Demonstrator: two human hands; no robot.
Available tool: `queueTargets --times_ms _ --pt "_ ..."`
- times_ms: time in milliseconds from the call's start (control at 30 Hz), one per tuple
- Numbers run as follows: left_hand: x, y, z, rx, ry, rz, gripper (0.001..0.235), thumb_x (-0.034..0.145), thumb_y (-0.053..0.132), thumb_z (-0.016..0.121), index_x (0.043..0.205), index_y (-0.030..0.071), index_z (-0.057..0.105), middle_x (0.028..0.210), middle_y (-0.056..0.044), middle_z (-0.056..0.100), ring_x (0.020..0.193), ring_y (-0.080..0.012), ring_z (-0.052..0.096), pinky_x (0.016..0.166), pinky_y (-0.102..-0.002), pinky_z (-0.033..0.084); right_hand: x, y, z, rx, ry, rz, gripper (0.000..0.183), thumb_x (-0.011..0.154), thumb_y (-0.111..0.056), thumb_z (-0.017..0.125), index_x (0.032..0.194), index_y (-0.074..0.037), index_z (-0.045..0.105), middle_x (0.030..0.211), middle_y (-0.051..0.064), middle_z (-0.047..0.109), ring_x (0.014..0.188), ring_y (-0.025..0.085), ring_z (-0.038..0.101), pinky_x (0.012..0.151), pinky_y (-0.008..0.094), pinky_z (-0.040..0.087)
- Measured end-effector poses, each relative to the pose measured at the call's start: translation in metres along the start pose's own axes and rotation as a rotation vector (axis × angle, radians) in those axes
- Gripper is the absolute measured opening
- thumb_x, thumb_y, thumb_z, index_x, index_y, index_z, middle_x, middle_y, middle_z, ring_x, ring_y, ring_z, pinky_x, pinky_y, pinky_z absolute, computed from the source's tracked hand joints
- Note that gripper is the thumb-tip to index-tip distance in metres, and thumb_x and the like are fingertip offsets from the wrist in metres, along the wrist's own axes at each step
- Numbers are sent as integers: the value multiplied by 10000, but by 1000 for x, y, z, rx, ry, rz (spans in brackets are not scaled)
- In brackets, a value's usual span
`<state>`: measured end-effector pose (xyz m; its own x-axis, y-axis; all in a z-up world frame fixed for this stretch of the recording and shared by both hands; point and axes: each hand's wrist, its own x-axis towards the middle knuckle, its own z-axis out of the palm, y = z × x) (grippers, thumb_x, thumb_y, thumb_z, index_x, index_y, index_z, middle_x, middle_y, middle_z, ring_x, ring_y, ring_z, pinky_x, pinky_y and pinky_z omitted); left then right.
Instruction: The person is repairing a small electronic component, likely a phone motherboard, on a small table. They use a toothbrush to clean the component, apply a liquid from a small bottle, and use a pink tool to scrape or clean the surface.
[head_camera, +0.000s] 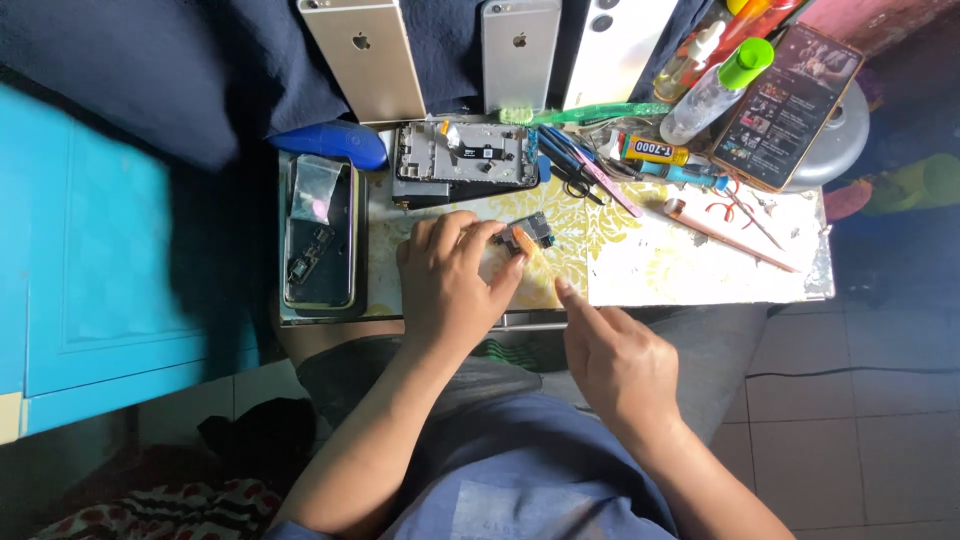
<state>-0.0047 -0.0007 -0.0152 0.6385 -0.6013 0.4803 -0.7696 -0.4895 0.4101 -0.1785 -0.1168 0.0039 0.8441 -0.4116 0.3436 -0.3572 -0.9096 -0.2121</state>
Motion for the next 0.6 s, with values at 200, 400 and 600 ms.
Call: queueTargets --times_ms 200,400,600 --pt "0 -1 -10 -113 -16 21 458 825 570 766 986 146 697 1018 -30 592 984 -302 585 767 -447 474 3 4 1 -39 23 -13 313 931 -244 627 1198 -310 776 614 -4 639 497 222 655 437 329 514" --pt "1 -8 -19 -317 -90 134 105 874 237 727 924 153 689 1030 -48 632 963 -319 620 800 -426 453 10 11 -13 17 -54 -23 307 947 -202 603 1191 -272 776 610 14 665 478 215 657 412 319 520" --pt "8 -10 -20 -229 -269 236 785 776 172 755 1516 153 493 1313 -130 658 1254 -412 567 889 -511 461 8 10 -17 75 -93 -31 304 964 -201 597 1214 -228 767 637 26 685 506 209 677 420 306 531"
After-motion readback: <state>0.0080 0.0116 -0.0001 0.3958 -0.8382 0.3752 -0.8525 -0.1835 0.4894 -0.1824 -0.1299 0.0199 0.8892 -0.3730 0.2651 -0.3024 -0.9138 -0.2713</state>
